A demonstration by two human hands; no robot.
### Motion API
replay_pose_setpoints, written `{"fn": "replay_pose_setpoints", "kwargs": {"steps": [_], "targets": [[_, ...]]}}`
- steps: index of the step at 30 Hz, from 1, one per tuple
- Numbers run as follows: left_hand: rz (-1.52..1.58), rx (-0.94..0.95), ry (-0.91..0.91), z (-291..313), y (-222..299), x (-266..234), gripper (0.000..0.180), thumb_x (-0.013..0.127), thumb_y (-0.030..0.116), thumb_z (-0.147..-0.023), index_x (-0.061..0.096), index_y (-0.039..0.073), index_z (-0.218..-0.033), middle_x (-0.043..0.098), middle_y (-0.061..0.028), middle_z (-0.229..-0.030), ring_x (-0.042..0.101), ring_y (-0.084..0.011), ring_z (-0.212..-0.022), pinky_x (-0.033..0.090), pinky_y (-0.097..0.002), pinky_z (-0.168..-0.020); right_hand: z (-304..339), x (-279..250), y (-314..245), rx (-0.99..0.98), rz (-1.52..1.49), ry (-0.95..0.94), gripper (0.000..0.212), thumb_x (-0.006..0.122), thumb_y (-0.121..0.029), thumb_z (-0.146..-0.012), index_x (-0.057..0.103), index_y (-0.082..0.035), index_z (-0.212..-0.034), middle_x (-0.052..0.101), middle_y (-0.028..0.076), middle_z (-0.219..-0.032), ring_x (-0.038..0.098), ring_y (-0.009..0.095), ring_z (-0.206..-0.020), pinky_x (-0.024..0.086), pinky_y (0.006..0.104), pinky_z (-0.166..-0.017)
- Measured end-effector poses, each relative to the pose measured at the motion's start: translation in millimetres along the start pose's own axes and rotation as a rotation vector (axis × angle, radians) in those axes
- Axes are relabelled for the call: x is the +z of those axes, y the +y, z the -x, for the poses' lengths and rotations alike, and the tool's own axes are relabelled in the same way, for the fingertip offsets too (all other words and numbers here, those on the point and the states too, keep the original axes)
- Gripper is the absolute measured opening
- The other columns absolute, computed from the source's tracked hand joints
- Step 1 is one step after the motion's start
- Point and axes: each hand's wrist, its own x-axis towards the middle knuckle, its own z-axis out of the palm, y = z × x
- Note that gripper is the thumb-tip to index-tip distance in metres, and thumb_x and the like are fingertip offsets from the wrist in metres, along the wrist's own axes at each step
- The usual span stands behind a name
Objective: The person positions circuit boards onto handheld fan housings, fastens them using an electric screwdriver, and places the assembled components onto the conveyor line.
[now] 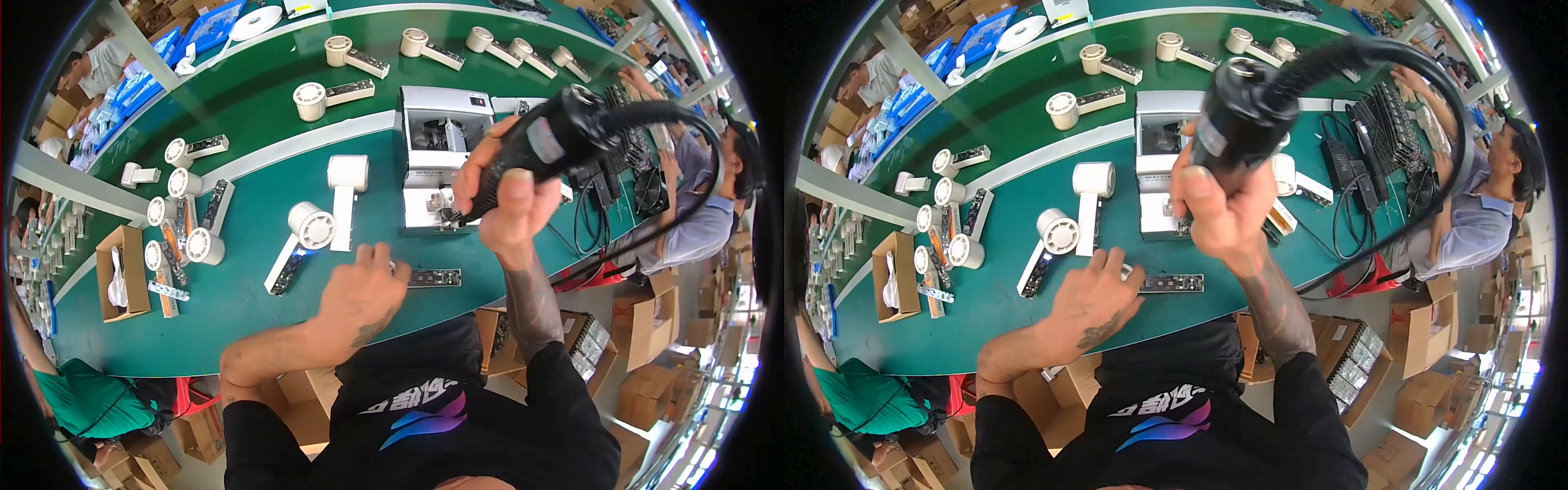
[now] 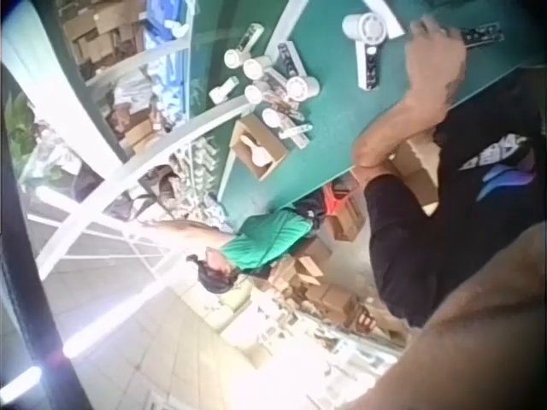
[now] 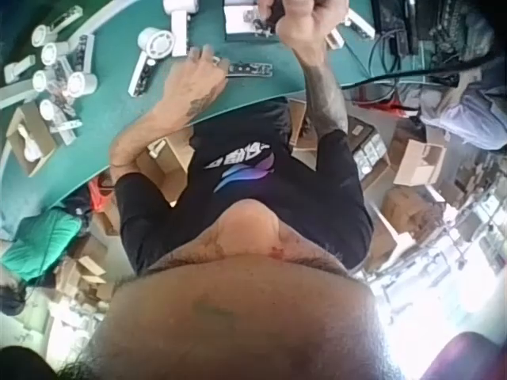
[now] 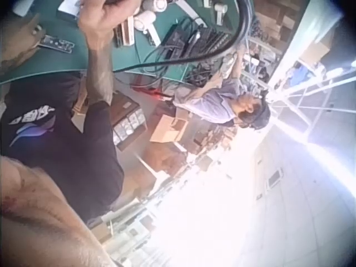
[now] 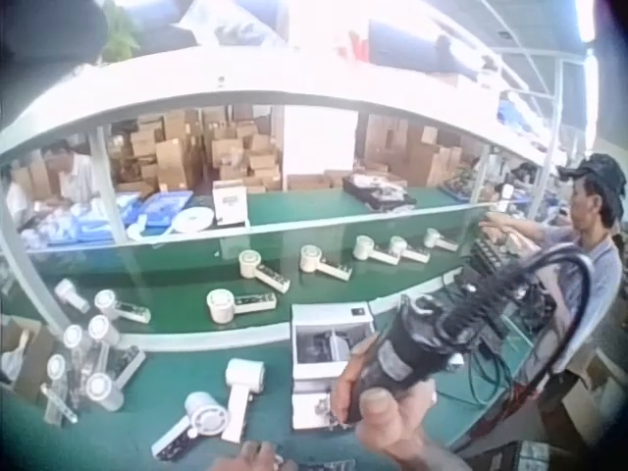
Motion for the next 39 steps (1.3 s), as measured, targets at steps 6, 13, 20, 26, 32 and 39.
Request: {"fn": "replay_pose_setpoints", "kwargs": {"steps": [6,13,20,26,32,39], "targets": [[0.043,-0.032,0.068,-11,-1,8,0.033,0.078,0.033,-0.081,0.069,0.009,-0.102,0.056,-0.0092,-0.093,0.06,-0.0219,-0.087,0.048,-0.0329,-0.066,21,-10,-4,0.094,-0.006,0.037,0.076,0.066,-0.06,-0.09,0.04,0.005,-0.12,0.05,0.009,-0.061,0.049,0.016,-0.043,0.042,0.0308,-0.041],[0.219,0.113,0.322,-21,-1,46,0.025,0.076,0.031,-0.084,0.075,0.014,-0.103,0.063,0.002,-0.086,0.061,-0.0161,-0.081,0.044,-0.032,-0.068,48,-24,-20,0.21,-0.007,0.159,0.087,0.065,-0.072,-0.083,0.037,-0.002,-0.127,0.044,0.006,-0.06,0.045,0.016,-0.042,0.041,0.0306,-0.04],[0.187,0.109,0.301,-22,3,44,0.025,0.076,0.028,-0.085,0.075,0.012,-0.103,0.062,0.0014,-0.083,0.061,-0.0165,-0.08,0.044,-0.0331,-0.071,56,-36,-10,0.181,-0.157,0.14,0.073,0.068,-0.052,-0.091,0.04,0.009,-0.121,0.053,0.011,-0.064,0.05,0.015,-0.046,0.043,0.0287,-0.042],[0.186,0.119,0.302,-23,3,44,0.027,0.075,0.028,-0.086,0.073,0.01,-0.106,0.06,-0.0001,-0.083,0.059,-0.0175,-0.081,0.044,-0.034,-0.074,60,-36,-6,0.151,-0.185,0.153,0.073,0.067,-0.053,-0.091,0.041,0.008,-0.121,0.053,0.011,-0.064,0.051,0.016,-0.046,0.043,0.0292,-0.042],[0.152,0.116,0.306,-20,6,47,0.028,0.074,0.028,-0.087,0.072,0.01,-0.108,0.059,-0.001,-0.084,0.059,-0.018,-0.083,0.043,-0.0347,-0.076,66,-37,-8,0.16,-0.222,0.152,0.073,0.069,-0.053,-0.089,0.042,0.007,-0.12,0.054,0.011,-0.064,0.052,0.017,-0.048,0.044,0.0289,-0.044],[0.155,0.116,0.305,-21,5,48,0.027,0.072,0.029,-0.088,0.072,0.009,-0.108,0.06,-0.0007,-0.084,0.059,-0.0177,-0.083,0.043,-0.0349,-0.078,64,-29,-9,0.173,-0.004,0.042,0.071,0.067,-0.062,-0.089,0.041,-0.002,-0.117,0.049,0.008,-0.064,0.047,0.015,-0.044,0.041,0.0304,-0.041]]}}
